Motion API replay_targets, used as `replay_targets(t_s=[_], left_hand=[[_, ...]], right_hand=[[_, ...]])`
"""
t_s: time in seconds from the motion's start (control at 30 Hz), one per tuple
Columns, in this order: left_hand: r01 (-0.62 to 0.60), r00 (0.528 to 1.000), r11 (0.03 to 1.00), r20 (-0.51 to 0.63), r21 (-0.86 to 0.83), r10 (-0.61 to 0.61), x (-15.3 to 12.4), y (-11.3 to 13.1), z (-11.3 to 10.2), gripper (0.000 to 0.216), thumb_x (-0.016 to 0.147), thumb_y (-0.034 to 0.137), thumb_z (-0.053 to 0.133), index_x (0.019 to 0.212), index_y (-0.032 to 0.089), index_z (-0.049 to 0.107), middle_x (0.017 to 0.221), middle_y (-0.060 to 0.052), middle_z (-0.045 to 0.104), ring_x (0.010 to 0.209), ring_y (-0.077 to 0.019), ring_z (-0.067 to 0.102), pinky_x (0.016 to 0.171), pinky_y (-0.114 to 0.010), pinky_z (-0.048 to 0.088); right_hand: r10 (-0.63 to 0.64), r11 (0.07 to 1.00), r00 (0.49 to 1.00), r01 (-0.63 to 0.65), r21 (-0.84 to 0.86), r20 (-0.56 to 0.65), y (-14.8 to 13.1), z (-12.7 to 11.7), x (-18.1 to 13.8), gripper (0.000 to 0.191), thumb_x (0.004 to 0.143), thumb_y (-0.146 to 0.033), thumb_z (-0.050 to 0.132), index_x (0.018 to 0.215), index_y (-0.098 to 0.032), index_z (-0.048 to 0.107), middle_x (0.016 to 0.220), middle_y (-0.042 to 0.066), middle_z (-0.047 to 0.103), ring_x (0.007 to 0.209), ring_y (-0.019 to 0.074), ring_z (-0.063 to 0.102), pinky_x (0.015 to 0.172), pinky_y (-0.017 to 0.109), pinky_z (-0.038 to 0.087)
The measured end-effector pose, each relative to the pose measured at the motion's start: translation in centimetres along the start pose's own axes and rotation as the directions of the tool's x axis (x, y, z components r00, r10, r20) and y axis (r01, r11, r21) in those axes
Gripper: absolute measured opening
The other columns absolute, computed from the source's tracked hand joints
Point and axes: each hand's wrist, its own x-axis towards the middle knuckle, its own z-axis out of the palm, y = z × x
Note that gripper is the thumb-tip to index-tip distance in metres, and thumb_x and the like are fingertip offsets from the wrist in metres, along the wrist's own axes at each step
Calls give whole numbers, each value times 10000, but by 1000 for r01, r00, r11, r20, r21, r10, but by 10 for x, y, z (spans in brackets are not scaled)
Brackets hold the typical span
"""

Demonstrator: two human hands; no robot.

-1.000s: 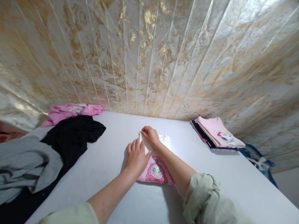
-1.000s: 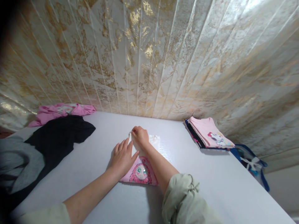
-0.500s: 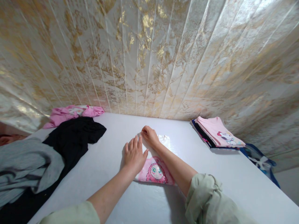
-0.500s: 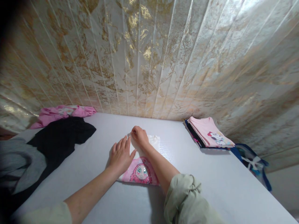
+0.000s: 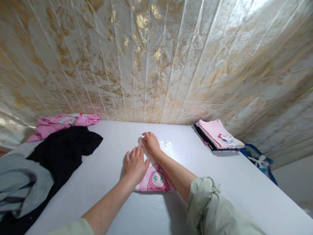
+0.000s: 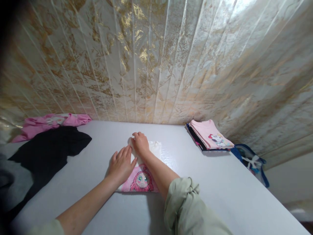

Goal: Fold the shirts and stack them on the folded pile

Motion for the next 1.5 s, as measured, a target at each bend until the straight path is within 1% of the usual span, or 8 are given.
replay_targets(t_s=[0.17,0.33,0.57,0.67,0.8,0.87,1.03,1.5], left_hand=[[1,1000,1000,28,4,-2,1,1,-8,590,936,386,350,1443,86,385,1527,-146,358,1401,-263,338,1145,-495,231],[12,999,1000,33,6,-12,1,0,-5,606,937,396,331,1440,62,381,1527,-163,352,1406,-266,328,1145,-495,235],[46,997,998,65,43,-49,5,3,-16,658,931,461,357,1445,51,372,1531,-186,333,1411,-295,317,1148,-507,232],[-61,997,998,53,-4,61,5,23,-34,625,938,461,380,1446,96,389,1539,-149,334,1421,-290,300,1164,-494,212],[-369,921,916,73,-157,383,-7,59,-38,561,966,454,351,1431,150,425,1523,-81,388,1423,-238,305,1183,-429,206],[-437,883,875,89,-209,461,-15,70,-28,563,968,480,338,1438,179,417,1530,-65,375,1425,-238,302,1184,-449,198],[-439,876,865,97,-241,472,-26,71,-6,597,964,548,285,1454,224,393,1555,-58,325,1434,-245,283,1182,-475,172],[-437,880,867,87,-237,467,-24,70,-2,588,957,552,298,1450,247,398,1561,-47,313,1433,-244,285,1177,-472,173]], right_hand=[[-49,994,997,43,-99,-54,20,-42,-17,391,943,-192,445,1327,-183,514,1263,128,564,1144,245,504,999,381,349],[94,982,994,-101,-161,-52,66,-78,-58,396,906,-148,467,1289,-187,559,1263,144,571,1149,261,516,990,396,362],[259,952,966,-256,169,-1,114,-65,-75,273,855,-168,512,1060,-210,687,1028,53,663,951,174,605,881,288,438],[275,934,960,-279,225,49,124,-63,-65,286,829,-124,485,991,-205,706,994,31,685,935,159,609,871,279,440],[279,933,955,-295,208,101,129,-64,-57,175,786,-166,571,894,-199,705,846,-3,676,793,143,599,770,259,449],[284,933,953,-301,198,110,129,-65,-55,104,758,-190,624,841,-190,688,788,-19,657,724,128,578,723,244,441],[295,934,949,-312,174,114,127,-64,-50,27,780,-186,631,803,-176,638,765,-27,626,693,105,554,670,210,410],[360,932,931,-358,52,-57,107,-77,-57,190,877,-140,488,983,-188,637,1008,68,617,870,166,584,803,263,430]])
